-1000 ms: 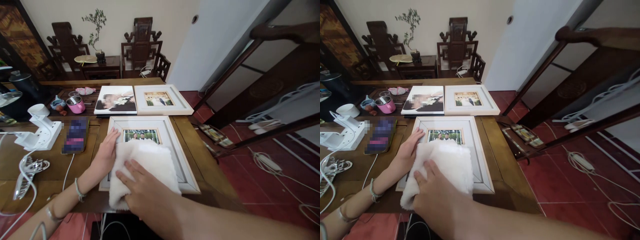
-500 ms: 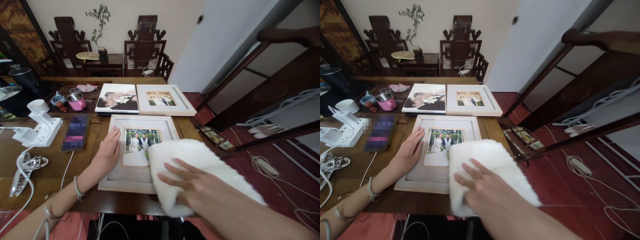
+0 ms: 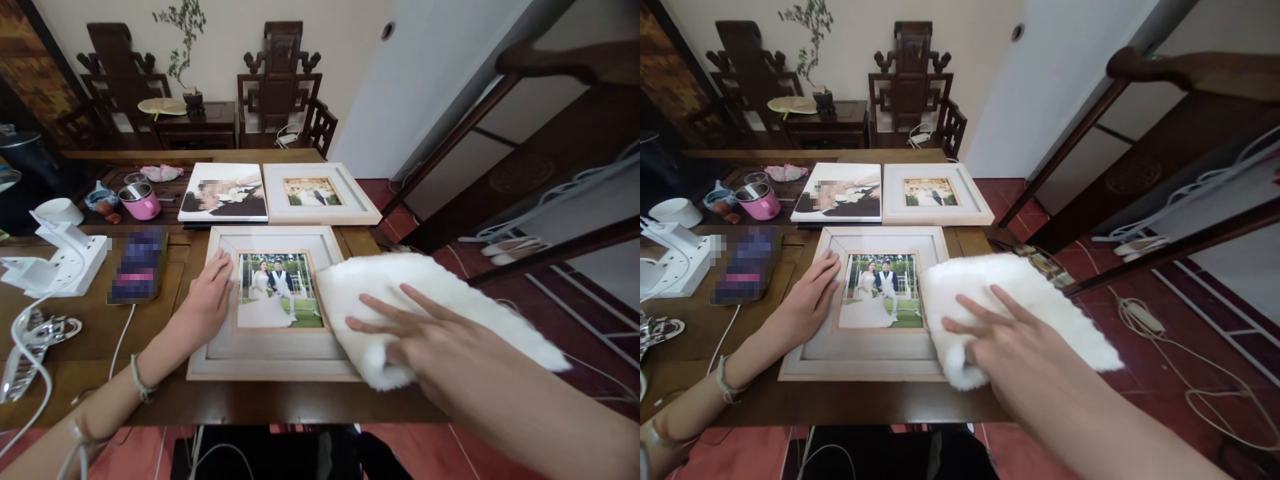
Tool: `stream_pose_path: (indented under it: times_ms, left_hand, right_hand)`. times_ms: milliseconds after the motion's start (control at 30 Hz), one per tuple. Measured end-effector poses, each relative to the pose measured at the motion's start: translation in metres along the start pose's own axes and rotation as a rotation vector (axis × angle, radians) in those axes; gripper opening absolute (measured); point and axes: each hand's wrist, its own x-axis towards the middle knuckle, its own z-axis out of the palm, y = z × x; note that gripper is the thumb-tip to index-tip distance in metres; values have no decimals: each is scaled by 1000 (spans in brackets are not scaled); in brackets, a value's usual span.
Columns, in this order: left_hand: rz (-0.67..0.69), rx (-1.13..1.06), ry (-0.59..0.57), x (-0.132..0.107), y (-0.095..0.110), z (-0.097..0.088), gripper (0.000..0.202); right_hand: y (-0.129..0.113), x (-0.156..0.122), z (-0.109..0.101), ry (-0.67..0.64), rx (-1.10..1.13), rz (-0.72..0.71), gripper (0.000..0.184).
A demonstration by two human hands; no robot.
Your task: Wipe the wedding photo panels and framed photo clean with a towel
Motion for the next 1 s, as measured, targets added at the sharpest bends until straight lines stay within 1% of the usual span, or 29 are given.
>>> stream_pose_path:
  times_ms: [100,200,267,333,433,500,567,633,700,800,867,933,1000]
  left_hand:
    - [2,14,-21,1,0,-1,39]
    - [3,19,-16,0,-1,-1,38]
    - [0,19,7,-1,-2,-1,38]
    - [-7,19,30,-2,-2,0,39]
    - [-10,16,54,-2,0,1,41]
    - [-6,19,63,-3,1,2,41]
    - [2,28,62,-3,2,2,40]
    - [14,37,49,-4,2,1,40]
    - [31,39,35,-3,2,0,39]
    - [40,34,11,-2,1,-1,37]
    - [34,30,4,-2,0,-2,36]
    - [32,30,18,-1,-1,-2,36]
    - [39,32,37,-1,-1,-2,36]
  right_hand:
    - [12,34,-13,-56,-155,-2,45]
    - [19,70,-26,-40,-301,16,48]
    - [21,83,-31,-39,-353,3,46]
    - [18,83,-31,-66,-343,-5,46]
    - [7,62,-20,-109,-237,-26,44]
    - [-3,42,-7,-99,-117,-102,34]
    - [-12,26,5,-60,2,-175,25]
    - [-18,18,10,-41,80,-176,27]
    - [-17,22,5,-56,84,-106,37]
    - [0,47,-9,-44,-5,-27,48]
    - [16,68,-15,6,-74,-20,53]
    - [31,85,-16,52,-121,-19,55]
    - [39,92,-13,87,-142,-16,56]
